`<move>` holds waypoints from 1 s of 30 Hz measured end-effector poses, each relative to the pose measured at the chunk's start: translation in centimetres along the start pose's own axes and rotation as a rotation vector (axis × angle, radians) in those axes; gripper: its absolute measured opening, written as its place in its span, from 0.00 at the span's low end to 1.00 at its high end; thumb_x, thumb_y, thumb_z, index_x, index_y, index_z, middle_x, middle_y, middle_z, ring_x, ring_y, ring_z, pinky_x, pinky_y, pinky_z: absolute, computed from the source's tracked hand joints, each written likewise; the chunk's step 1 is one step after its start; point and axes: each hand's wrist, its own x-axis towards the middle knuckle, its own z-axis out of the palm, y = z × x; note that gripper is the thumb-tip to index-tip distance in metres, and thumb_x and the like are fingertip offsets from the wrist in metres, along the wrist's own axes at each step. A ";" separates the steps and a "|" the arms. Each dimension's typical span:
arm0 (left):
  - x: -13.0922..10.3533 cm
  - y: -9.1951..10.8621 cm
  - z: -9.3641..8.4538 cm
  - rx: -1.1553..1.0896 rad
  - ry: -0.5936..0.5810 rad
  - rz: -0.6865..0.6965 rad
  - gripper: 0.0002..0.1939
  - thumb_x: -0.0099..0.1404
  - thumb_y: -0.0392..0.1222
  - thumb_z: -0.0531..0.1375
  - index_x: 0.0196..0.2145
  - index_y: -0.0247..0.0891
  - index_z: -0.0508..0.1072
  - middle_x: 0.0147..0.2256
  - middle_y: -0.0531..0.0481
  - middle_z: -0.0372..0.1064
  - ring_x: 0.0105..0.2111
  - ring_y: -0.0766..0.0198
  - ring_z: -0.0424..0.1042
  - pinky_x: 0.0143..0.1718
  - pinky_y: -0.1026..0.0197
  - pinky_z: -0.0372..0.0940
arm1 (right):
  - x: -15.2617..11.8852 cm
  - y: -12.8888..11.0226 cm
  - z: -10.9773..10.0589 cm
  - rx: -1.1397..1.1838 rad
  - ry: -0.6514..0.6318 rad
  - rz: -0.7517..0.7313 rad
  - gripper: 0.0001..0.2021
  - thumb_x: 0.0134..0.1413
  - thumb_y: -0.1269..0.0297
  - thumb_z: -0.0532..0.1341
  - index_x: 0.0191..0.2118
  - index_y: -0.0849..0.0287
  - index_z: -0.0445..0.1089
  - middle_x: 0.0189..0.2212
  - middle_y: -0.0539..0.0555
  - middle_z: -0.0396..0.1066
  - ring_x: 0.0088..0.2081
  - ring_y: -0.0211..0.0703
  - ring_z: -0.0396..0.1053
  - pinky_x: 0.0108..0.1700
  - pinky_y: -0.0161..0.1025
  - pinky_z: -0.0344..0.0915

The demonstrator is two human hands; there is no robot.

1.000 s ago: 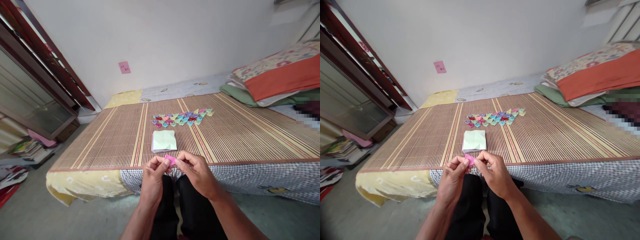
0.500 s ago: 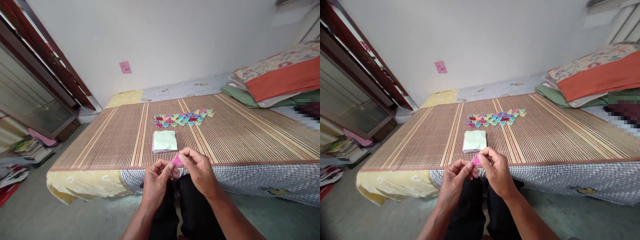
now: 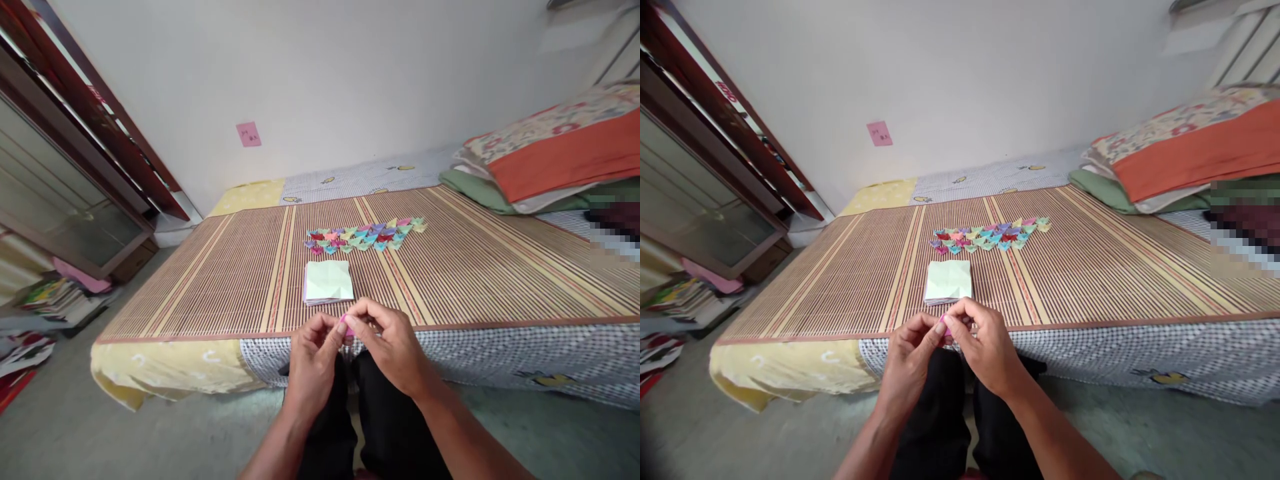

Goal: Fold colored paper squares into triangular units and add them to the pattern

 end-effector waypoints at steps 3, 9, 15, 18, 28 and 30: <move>0.1 -0.1 -0.3 -0.049 0.071 0.024 0.12 0.67 0.47 0.68 0.29 0.36 0.77 0.26 0.52 0.72 0.29 0.64 0.69 0.36 0.63 0.64 | 0.0 0.2 0.2 0.018 -0.035 0.024 0.11 0.67 0.59 0.61 0.32 0.57 0.71 0.26 0.49 0.71 0.29 0.41 0.67 0.31 0.36 0.63; 0.5 0.2 -0.4 -0.109 0.049 -0.031 0.12 0.64 0.48 0.69 0.30 0.36 0.79 0.27 0.51 0.73 0.29 0.64 0.70 0.36 0.63 0.65 | -0.2 0.5 0.1 0.015 -0.042 0.029 0.13 0.67 0.60 0.60 0.29 0.57 0.70 0.24 0.49 0.67 0.27 0.40 0.63 0.30 0.36 0.59; 0.8 -0.1 -0.7 -0.146 0.063 -0.044 0.12 0.63 0.46 0.70 0.28 0.36 0.79 0.27 0.51 0.73 0.30 0.65 0.68 0.38 0.63 0.63 | -0.3 0.1 -0.1 -0.015 -0.074 -0.003 0.13 0.66 0.63 0.60 0.28 0.57 0.66 0.23 0.47 0.62 0.26 0.38 0.60 0.29 0.36 0.56; 0.8 -0.3 -1.0 -0.163 0.064 -0.046 0.11 0.63 0.44 0.70 0.28 0.36 0.78 0.26 0.53 0.72 0.30 0.66 0.66 0.37 0.64 0.61 | -0.4 0.2 -0.1 -0.007 -0.105 0.002 0.14 0.68 0.62 0.58 0.28 0.57 0.65 0.23 0.46 0.61 0.26 0.38 0.59 0.29 0.36 0.54; 1.0 -0.2 -1.5 -0.249 -0.082 -0.227 0.14 0.58 0.45 0.74 0.26 0.33 0.76 0.21 0.55 0.65 0.21 0.73 0.57 0.24 0.69 0.52 | -0.1 0.6 -1.4 0.008 -0.172 0.025 0.16 0.66 0.63 0.59 0.25 0.56 0.60 0.22 0.46 0.57 0.25 0.37 0.55 0.27 0.36 0.52; 1.1 -0.2 -1.4 -0.357 -0.073 -0.277 0.15 0.55 0.44 0.76 0.25 0.33 0.76 0.20 0.55 0.65 0.20 0.74 0.58 0.23 0.70 0.53 | 0.0 1.0 -1.4 0.071 -0.153 0.054 0.14 0.65 0.62 0.62 0.27 0.57 0.65 0.24 0.46 0.61 0.26 0.37 0.58 0.29 0.36 0.55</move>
